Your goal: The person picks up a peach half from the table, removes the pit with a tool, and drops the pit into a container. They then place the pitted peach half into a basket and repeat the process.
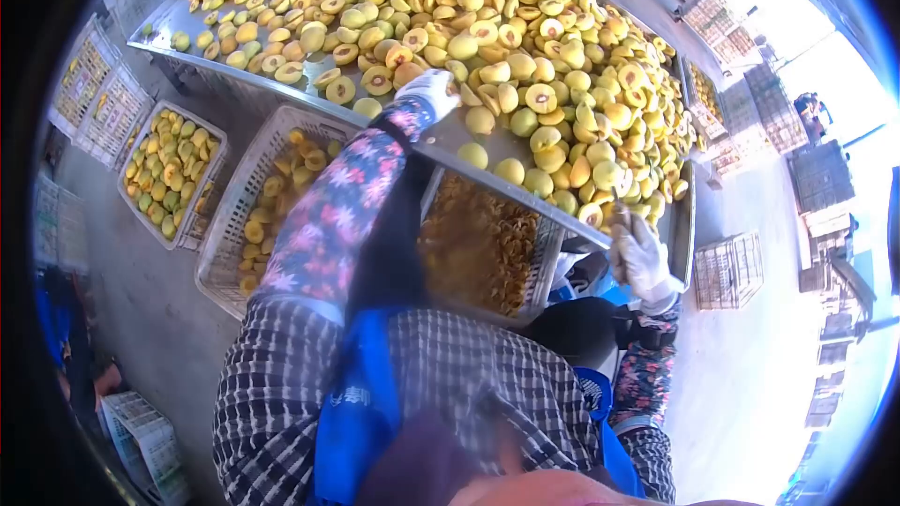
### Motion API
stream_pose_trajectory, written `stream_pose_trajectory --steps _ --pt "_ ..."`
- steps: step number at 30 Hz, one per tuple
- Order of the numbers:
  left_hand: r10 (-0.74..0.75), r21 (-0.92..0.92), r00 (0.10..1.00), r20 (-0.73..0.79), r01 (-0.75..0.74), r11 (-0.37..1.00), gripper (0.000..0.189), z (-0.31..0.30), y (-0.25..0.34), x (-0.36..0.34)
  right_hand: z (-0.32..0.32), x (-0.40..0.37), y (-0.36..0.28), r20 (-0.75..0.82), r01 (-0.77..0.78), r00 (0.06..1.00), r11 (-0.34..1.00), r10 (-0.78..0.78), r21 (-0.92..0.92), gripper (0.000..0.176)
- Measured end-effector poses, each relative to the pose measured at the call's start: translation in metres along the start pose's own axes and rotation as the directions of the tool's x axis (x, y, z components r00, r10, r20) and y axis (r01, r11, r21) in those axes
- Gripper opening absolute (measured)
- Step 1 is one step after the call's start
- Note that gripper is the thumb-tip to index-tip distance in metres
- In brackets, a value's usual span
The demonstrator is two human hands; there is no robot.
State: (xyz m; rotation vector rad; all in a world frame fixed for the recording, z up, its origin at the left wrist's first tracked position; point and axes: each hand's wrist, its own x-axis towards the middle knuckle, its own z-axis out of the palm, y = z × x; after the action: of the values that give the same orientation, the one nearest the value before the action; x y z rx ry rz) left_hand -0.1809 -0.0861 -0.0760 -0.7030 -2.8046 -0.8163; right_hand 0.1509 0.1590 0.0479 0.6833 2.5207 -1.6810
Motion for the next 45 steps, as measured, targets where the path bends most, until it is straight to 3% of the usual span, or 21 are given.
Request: stream_pose_trajectory --steps 3,5,6,7,9,11,13,14,15,16,17,18,20,22,24,26,27,29,39,44,45 --pt "-0.023 0.232 0.999 -0.027 0.028 0.972 0.042 0.031 0.004 0.025 0.021 0.045 0.002 0.069 -0.005 0.998 0.990 0.015 -0.142 0.026" --pt "-0.020 0.351 0.999 -0.032 0.031 0.936 0.023 0.041 0.010 0.035 0.030 0.069 0.010 0.258 0.081 0.962 0.995 -0.094 0.060 0.028" --pt "0.033 0.339 0.999 -0.001 -0.030 0.940 0.020 0.044 0.006 0.037 0.033 0.088 0.029 0.365 -0.061 0.927 0.930 -0.081 0.362 0.028" --pt "0.038 0.342 0.998 0.055 -0.055 0.938 0.021 0.042 0.005 0.035 0.041 0.094 0.027 0.347 0.012 0.931 0.959 -0.114 0.285 0.027" --pt "-0.075 0.314 0.971 0.228 0.000 0.949 0.029 0.031 0.005 0.034 0.057 0.101 0.022 0.309 0.172 0.928 0.976 -0.206 0.135 0.026" --pt "0.032 0.262 0.957 0.289 -0.111 0.959 0.044 0.009 0.003 0.021 0.073 0.105 0.017 0.266 0.336 0.909 0.942 -0.321 -0.012 0.025" --pt "-0.120 0.064 0.926 0.358 0.104 0.992 0.053 -0.013 0.006 0.013 0.082 0.109 0.021 0.268 0.342 0.904 0.940 -0.334 0.017 0.025" --pt "-0.103 -0.122 0.968 0.227 0.133 0.984 0.047 -0.014 0.002 0.002 0.086 0.108 0.017 0.268 0.331 0.905 0.943 -0.331 0.047 0.025" --pt "-0.145 -0.349 0.948 0.283 0.242 0.905 0.041 -0.022 0.002 -0.003 0.090 0.108 0.013 0.269 0.319 0.906 0.945 -0.327 0.076 0.025" --pt "-0.166 -0.750 0.940 0.298 0.338 0.569 0.039 -0.018 -0.001 -0.012 0.094 0.101 0.001 0.264 0.265 0.919 0.954 -0.294 0.141 0.025" --pt "-0.174 -0.935 0.927 0.333 0.349 0.066 0.038 -0.011 -0.003 -0.025 0.099 0.096 -0.004 0.263 0.202 0.931 0.958 -0.252 0.204 0.026" --pt "-0.145 -0.965 0.955 0.257 0.247 -0.083 0.038 -0.014 0.007 -0.039 0.109 0.102 0.007 0.215 0.393 0.871 0.889 -0.442 0.235 0.028" --pt "-0.132 -0.924 0.987 0.094 0.037 -0.382 0.038 -0.025 0.043 -0.062 0.118 0.100 -0.002 0.115 0.683 0.728 0.729 -0.676 -0.040 0.028" --pt "-0.173 -0.985 0.980 -0.101 -0.123 -0.122 0.038 -0.007 0.065 -0.065 0.127 0.092 -0.011 -0.018 0.695 0.718 0.718 -0.696 -0.035 0.024" --pt "-0.088 -0.948 0.982 -0.165 -0.133 0.289 0.042 0.002 0.067 -0.078 0.130 0.086 -0.015 -0.120 0.749 0.569 0.573 -0.813 -0.334 0.028" --pt "-0.126 -0.993 0.987 0.102 0.108 0.045 0.045 -0.026 0.093 -0.089 0.133 0.087 -0.010 -0.100 0.647 0.730 0.731 -0.676 -0.217 0.026" --pt "-0.168 -0.862 0.937 0.307 0.199 -0.466 0.044 -0.040 0.119 -0.086 0.134 0.088 -0.007 -0.089 0.578 0.798 0.799 -0.596 -0.165 0.025" --pt "-0.159 -0.878 0.944 0.288 0.195 -0.436 0.049 -0.027 0.125 -0.085 0.133 0.086 -0.008 -0.132 0.616 0.747 0.753 -0.651 -0.232 0.024" --pt "-0.262 -0.893 0.895 0.361 0.251 -0.373 0.050 -0.006 0.151 -0.083 0.117 0.080 0.009 -0.003 0.476 0.838 0.733 -0.546 -0.486 0.028" --pt "-0.189 -0.931 0.954 0.234 0.164 -0.326 0.046 0.007 0.152 -0.085 0.116 0.084 0.030 -0.040 0.640 0.761 0.759 -0.647 -0.120 0.023" --pt "-0.158 -0.943 0.965 0.209 0.157 -0.293 0.046 0.005 0.153 -0.084 0.113 0.082 0.027 0.038 0.517 0.847 0.838 -0.530 0.174 0.022"
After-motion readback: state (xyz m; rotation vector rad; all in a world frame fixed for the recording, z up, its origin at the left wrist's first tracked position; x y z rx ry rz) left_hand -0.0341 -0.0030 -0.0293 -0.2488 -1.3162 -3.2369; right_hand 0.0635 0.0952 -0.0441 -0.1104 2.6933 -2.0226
